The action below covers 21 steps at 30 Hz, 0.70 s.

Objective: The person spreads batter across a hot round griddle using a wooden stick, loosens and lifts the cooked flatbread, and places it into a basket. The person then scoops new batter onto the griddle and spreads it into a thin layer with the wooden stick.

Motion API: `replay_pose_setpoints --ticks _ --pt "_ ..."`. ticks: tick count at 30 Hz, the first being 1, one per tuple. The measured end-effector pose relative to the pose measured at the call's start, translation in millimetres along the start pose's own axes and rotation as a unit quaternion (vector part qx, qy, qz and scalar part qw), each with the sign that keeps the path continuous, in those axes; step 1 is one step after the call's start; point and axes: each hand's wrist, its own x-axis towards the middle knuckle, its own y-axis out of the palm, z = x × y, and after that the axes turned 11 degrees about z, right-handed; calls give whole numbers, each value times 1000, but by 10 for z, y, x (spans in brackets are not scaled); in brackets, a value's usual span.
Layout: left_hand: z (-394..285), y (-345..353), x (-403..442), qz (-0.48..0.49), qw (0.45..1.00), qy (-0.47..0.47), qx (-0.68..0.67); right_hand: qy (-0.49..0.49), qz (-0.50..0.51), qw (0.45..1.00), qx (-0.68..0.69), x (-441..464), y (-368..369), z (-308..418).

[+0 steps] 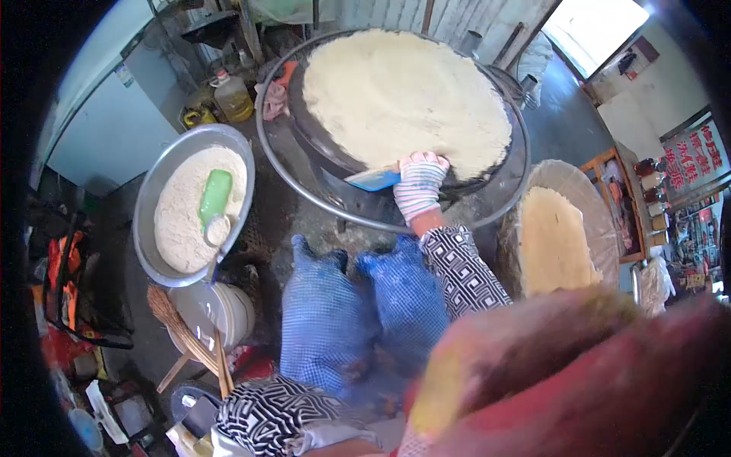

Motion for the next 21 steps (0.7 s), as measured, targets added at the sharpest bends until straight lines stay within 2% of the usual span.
replay_pose_setpoints --ticks 1,3,5,7,9,10,11,12,13,15,16,17,19,20,21 --pt "-22 -24 31 0 1000 16 10 24 30 999 -24 27 -63 25" --pt "-70 -68 50 -2 999 41 27 29 18 999 3 51 -80 -13" --pt "-116 -117 94 -7 997 63 45 58 65 996 -32 117 -87 -28" --pt "-152 -156 112 -11 994 86 68 45 34 998 -17 148 -99 -29" --pt "-101 -233 55 -12 990 109 85 53 51 997 5 217 -70 -33" --pt "-184 -57 160 -12 988 121 94 50 45 998 0 252 -44 -39" --pt "14 -332 -44 20 982 101 162 46 39 998 -3 284 -29 -27" --pt "58 -247 -233 -87 968 -22 236 51 47 998 -4 321 -31 -13" --pt "104 -357 -410 -122 965 -142 185 48 45 998 4 347 -9 -12" --pt "183 -652 -743 -65 947 -280 143 39 43 998 -13 371 35 -18" --pt "232 -708 -896 -111 928 -339 106 33 36 999 19 378 26 -20" --pt "258 -773 -1034 -114 925 -352 91 25 38 999 24 386 14 -7" --pt "278 -814 -1202 -92 891 -405 184 45 62 997 19 416 0 -2" --pt "307 -837 -1255 -98 891 -404 184 29 43 998 35 430 88 -40" --pt "333 -856 -1273 -63 888 -395 228 24 44 998 35 425 86 -80"
